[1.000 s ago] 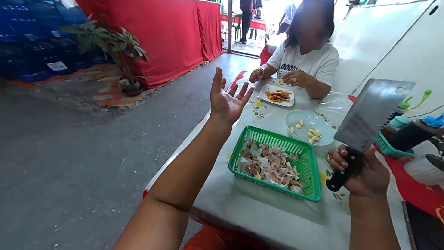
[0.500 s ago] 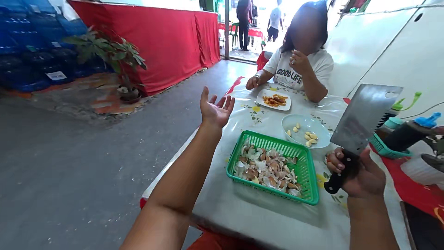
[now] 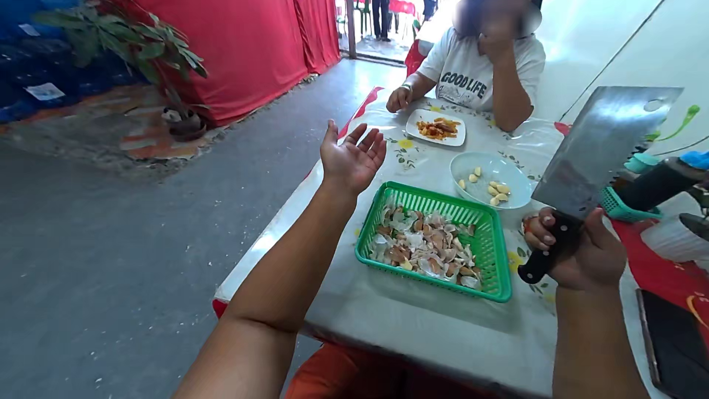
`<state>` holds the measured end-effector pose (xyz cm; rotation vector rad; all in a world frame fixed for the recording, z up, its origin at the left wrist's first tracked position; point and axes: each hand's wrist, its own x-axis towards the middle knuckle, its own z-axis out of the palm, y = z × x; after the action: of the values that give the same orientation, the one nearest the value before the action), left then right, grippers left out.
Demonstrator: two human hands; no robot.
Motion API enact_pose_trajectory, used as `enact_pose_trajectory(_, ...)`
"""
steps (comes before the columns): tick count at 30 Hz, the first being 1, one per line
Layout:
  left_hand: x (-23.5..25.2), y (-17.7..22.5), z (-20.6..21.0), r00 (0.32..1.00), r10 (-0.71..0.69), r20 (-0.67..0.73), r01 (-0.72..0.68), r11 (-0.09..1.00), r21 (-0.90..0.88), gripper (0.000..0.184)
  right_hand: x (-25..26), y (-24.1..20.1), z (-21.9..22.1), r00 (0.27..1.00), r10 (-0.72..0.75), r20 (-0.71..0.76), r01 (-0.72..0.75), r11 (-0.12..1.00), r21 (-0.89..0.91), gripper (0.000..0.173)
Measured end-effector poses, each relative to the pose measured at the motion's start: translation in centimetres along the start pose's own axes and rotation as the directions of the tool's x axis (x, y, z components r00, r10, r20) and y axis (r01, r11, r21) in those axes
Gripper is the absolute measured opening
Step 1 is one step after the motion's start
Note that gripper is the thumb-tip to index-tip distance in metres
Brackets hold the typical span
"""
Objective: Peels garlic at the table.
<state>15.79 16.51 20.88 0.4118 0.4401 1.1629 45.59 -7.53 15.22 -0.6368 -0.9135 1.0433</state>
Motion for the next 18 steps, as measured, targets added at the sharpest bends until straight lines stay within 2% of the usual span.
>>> enact_pose_trajectory(4,0.3,0.2,-0.2,0.998,-0.055,-0.027,0.057,0.995,0.087,0.073,-0.2,-0.1,0.2,1.000,-0.007,0.009,0.007,1.000,-0.021,0.044)
enact_pose_trajectory(7,0.0,1.3,0.5,1.000,0.007,-0.019,-0.006,0.996,0.085,0.071,-0.3,-0.3,0.2,0.999,0.001,0.033,0.000,1.000,-0.024,0.044)
enact_pose_trajectory(10,0.4,2.2,0.9,0.997,0.072,0.013,-0.073,0.996,0.054,0.076,-0.3,-0.4,0.2,0.999,0.002,0.045,-0.002,1.000,0.001,0.044)
enact_pose_trajectory(13,1.8,2.0,0.3,0.989,0.100,-0.112,-0.102,0.995,-0.012,0.076,-0.4,-0.4,0.4,0.999,0.018,0.048,-0.018,1.000,0.009,0.043)
enact_pose_trajectory(16,1.1,1.7,1.1,0.997,0.077,-0.020,-0.075,0.994,0.077,0.077,-0.4,-0.5,0.7,0.999,0.030,0.037,-0.031,0.999,0.027,0.043)
enact_pose_trajectory(18,0.7,1.6,1.9,0.998,0.059,-0.015,-0.057,0.994,0.095,0.078,-0.5,-0.7,1.4,1.000,0.026,0.012,-0.026,1.000,0.018,0.047)
